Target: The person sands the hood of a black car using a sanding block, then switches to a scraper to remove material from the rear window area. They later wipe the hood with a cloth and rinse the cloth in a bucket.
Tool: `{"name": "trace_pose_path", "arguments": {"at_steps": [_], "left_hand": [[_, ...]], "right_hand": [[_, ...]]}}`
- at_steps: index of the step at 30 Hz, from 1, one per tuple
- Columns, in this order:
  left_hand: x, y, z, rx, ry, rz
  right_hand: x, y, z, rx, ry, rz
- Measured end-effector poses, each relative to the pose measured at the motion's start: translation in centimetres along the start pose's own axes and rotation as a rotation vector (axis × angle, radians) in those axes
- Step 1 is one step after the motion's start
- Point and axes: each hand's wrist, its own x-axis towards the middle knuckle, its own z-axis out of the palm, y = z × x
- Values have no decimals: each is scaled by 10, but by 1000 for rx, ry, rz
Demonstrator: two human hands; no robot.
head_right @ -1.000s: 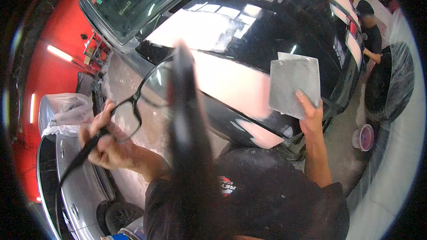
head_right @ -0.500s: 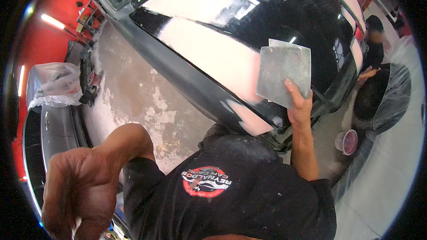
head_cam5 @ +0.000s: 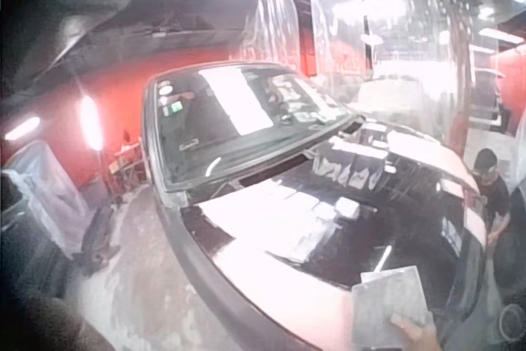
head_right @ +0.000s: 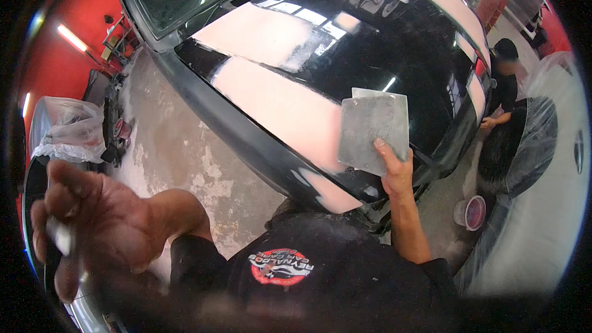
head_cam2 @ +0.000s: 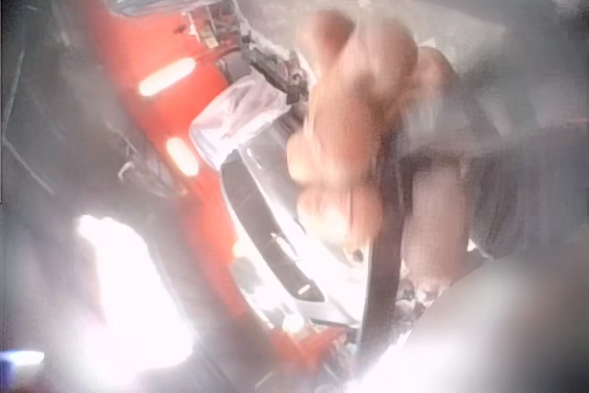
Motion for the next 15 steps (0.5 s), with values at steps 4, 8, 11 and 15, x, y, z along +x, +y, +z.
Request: {"name": "trace_pose_path", "arguments": {"at_steps": [4, 8, 11, 15], "left_hand": [[-36, 21, -30, 65, 80, -254], [-35, 33, -38, -138, -26, -135], [-24, 37, -39, -254, -92, -96], [-21, 35, -30, -336, -138, -109]], "right_hand": [[1, 0, 1, 21, 10, -19], [2, 1, -1, -19, 24, 20], [1, 4, -5, 0, 23, 2], [-1, 6, -7, -2, 26, -13]]}}
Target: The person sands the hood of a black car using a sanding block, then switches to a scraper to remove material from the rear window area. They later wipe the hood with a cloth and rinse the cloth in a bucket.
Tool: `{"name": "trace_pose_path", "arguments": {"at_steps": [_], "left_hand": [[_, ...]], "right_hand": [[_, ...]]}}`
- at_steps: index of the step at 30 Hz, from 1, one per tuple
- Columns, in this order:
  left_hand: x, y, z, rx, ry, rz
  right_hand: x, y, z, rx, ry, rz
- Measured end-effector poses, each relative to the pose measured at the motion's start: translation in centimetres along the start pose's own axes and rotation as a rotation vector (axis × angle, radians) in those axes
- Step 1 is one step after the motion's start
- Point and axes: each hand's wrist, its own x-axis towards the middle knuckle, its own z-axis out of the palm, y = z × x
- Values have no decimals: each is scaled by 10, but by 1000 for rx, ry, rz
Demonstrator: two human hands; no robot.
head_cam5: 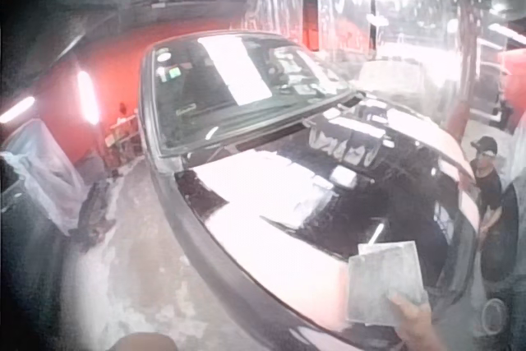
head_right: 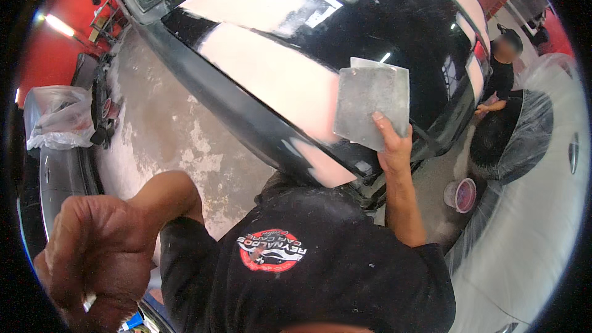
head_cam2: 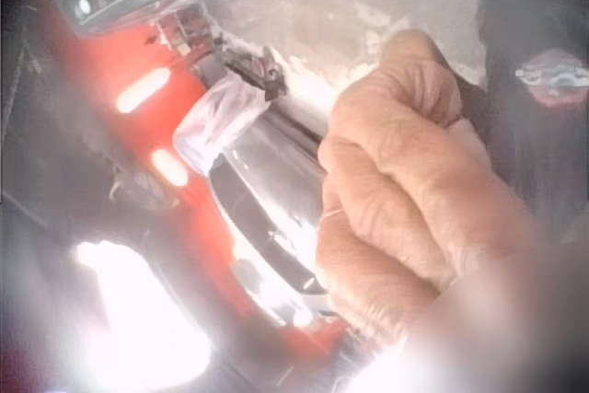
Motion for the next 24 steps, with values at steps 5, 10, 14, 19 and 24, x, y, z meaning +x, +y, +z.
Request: {"name": "trace_pose_path", "arguments": {"at_steps": [5, 10, 14, 19, 24], "left_hand": [[-1, -14, 15, 122, 6, -15], [6, 2, 9, 119, 17, -232], [6, 18, -14, 196, -128, -95], [-24, 1, -25, 495, -91, -265], [-90, -52, -63, 1102, 134, -371]], "right_hand": [[1, -3, 6, -27, 39, -10], [2, -4, 5, -73, 24, 30], [2, 0, 3, -109, 58, -9], [2, -1, 3, -119, 47, 14], [-5, -8, 12, -33, -7, 10]]}}
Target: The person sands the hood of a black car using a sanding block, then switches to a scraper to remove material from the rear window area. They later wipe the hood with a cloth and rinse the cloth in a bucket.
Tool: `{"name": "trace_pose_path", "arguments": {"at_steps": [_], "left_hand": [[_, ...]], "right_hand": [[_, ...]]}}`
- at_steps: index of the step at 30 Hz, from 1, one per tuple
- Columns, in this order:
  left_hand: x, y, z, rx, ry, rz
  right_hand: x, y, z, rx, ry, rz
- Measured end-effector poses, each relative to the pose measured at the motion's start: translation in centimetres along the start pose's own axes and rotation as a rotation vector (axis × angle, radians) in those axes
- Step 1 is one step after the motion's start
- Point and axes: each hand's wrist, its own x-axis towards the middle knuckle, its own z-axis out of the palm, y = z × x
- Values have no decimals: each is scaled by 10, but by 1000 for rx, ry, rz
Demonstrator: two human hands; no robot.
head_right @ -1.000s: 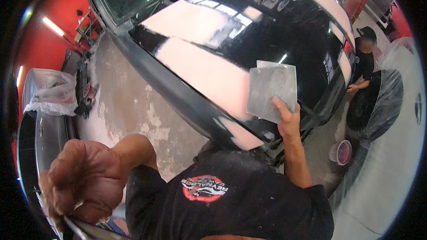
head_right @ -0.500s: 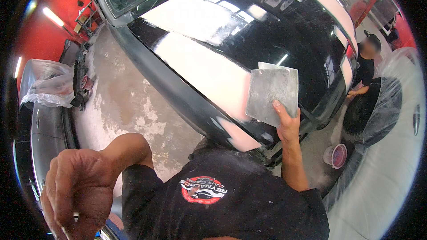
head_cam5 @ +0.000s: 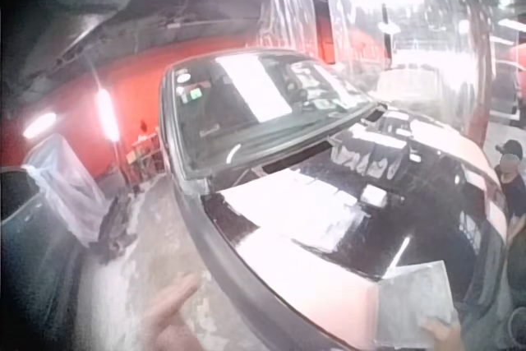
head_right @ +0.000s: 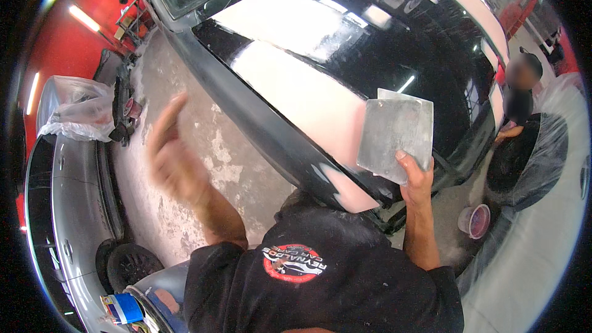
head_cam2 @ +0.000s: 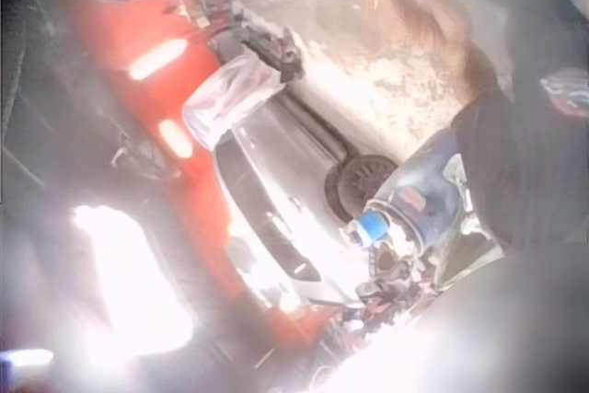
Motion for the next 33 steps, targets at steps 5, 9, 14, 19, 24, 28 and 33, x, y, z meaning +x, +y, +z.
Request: {"name": "trace_pose_path", "arguments": {"at_steps": [5, 9, 14, 19, 24, 28, 33], "left_hand": [[-80, -12, 33, 139, -290, -629], [-138, 8, 53, -589, -406, -1068], [-149, -13, 46, -680, -378, -1162], [-119, -47, -1, -391, 280, -1072], [-95, -77, -60, -313, 827, -832], [-101, -80, -68, -305, 819, -778], [-113, -78, -54, -325, 801, -869]], "right_hand": [[-11, -3, 23, -105, -44, -14], [-20, 9, 36, -280, -252, 89], [-18, 25, 44, -479, -306, -6], [-12, 3, 45, -163, -40, -23], [-7, 6, 62, -174, -113, -222], [-8, 18, 73, -213, -250, -216], [-11, 22, 85, -413, -380, -292]]}}
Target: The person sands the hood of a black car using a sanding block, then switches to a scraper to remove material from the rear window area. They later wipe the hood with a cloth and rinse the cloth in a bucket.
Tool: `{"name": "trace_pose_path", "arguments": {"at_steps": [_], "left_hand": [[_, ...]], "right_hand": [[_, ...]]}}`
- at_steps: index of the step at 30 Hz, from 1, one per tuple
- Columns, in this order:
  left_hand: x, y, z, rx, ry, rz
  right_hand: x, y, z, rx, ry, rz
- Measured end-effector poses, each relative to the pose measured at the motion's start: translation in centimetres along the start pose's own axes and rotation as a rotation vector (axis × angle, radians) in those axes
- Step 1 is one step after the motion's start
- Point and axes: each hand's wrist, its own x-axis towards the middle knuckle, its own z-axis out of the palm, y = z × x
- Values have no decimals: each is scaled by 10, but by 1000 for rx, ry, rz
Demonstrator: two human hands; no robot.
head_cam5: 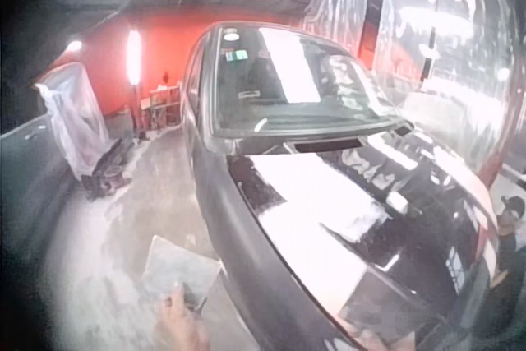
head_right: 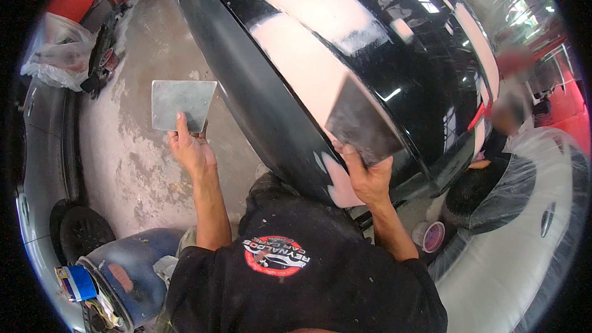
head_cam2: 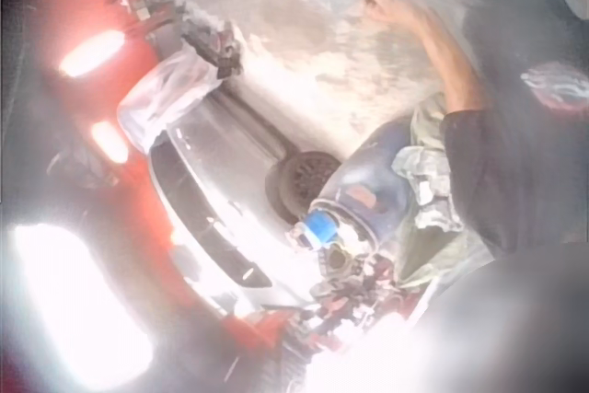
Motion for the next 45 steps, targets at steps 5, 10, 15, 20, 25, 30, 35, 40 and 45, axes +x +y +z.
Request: {"name": "trace_pose_path", "arguments": {"at_steps": [5, 10, 15, 20, 25, 30, 35, 40, 45], "left_hand": [[-9, -8, -1, 36, -66, 0], [-11, -9, 3, 66, -109, -20], [-12, -14, 14, 99, -115, -38], [-7, -22, 17, 109, -135, -51], [2, -24, 11, 105, -127, -66], [-1, -26, 15, 121, -98, -66], [-1, -20, 20, 115, -87, -30], [5, -9, 18, 114, -37, 49], [7, 3, 14, 129, -23, 102]], "right_hand": [[18, -7, 3, -792, -214, -559], [20, 0, 7, -973, -254, -560], [22, 4, 11, -918, -245, -557], [39, 1, 25, -921, -306, -590], [54, 2, 37, -840, -248, -654], [65, 1, 46, -828, -264, -622], [71, 6, 57, -877, -226, -652], [82, 10, 72, -865, -176, -646], [88, -2, 72, -458, 81, -371]]}}
